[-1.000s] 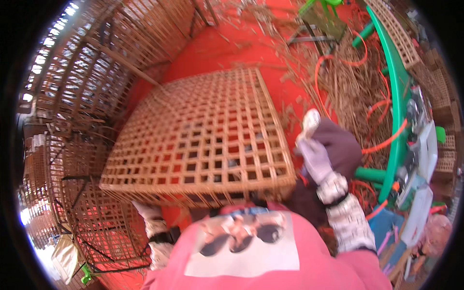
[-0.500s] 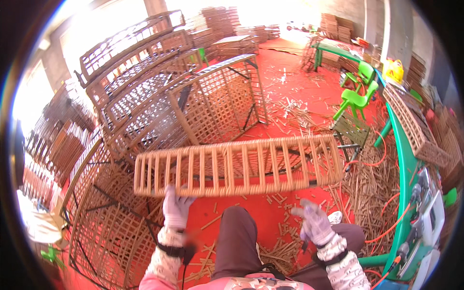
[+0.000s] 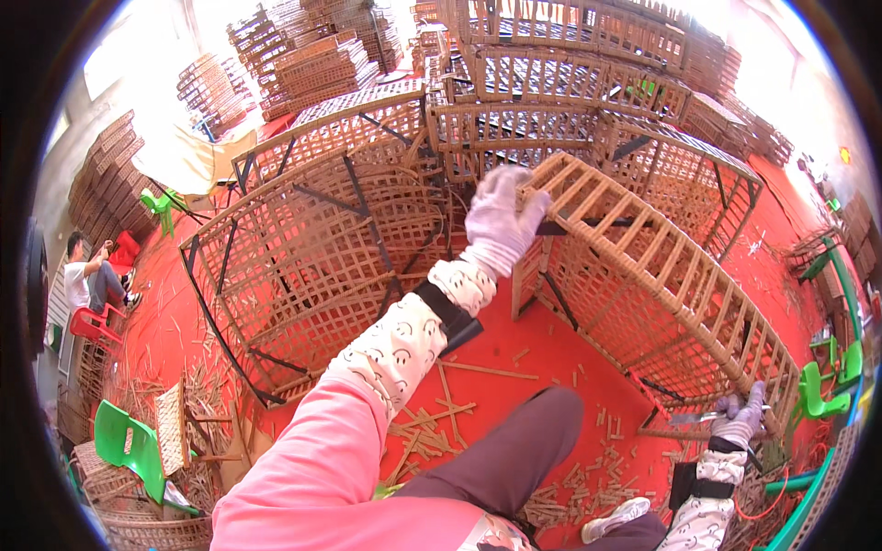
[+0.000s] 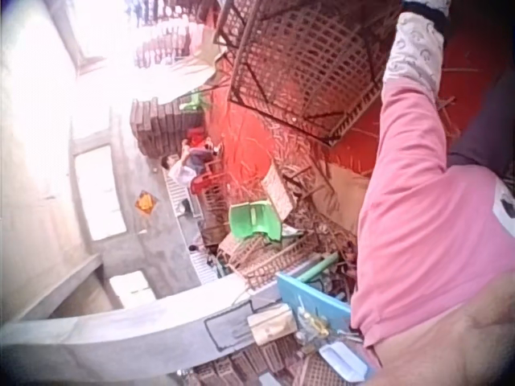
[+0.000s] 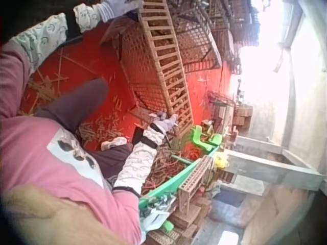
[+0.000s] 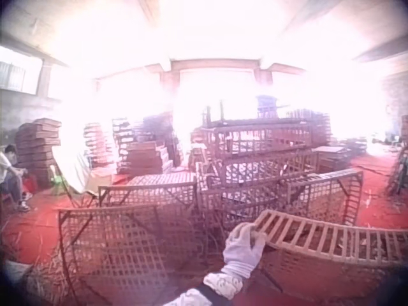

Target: The person is assembling and finishing a wicker chair frame, attaching bamboo or wicker strips to the seat and base using a staple gun and pliers.

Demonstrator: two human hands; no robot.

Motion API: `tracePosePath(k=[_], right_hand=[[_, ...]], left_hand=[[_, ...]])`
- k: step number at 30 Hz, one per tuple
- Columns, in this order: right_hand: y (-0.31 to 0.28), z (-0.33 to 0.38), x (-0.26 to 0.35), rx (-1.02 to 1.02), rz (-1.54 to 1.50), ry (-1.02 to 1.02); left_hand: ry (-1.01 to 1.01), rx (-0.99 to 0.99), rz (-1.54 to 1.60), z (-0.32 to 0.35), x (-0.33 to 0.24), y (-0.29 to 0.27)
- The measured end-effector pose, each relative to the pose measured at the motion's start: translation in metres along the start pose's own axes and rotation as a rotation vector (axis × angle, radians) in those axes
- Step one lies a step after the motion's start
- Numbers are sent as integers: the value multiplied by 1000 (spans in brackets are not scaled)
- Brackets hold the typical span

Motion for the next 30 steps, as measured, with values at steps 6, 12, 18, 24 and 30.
tracePosePath(k=[6,12,18,24,30], right_hand=[[7,4,10,-17,47,24],[9,-31,32,278,353,-169],[117,-19,53,513,712,-513],[215,57,28,951,829,-400],[62,94,-59,762,889,144]], left_hand=[[-591,431,390,-57,113,99],[-452,508,647,-40,99,114],[-533,70,660,41,159,23],[-373,-73,336,-31,145,69],[-110,309,135,-64,105,188]])
Point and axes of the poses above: each hand's wrist, its own z-axis away from the middle knuckle, its own y-axis out of the palm, x = y × z, the point moved 10 cm from there along -z, towards the middle knuckle, and after that the axes turned 6 degrees about z, right-handed, at the moved point
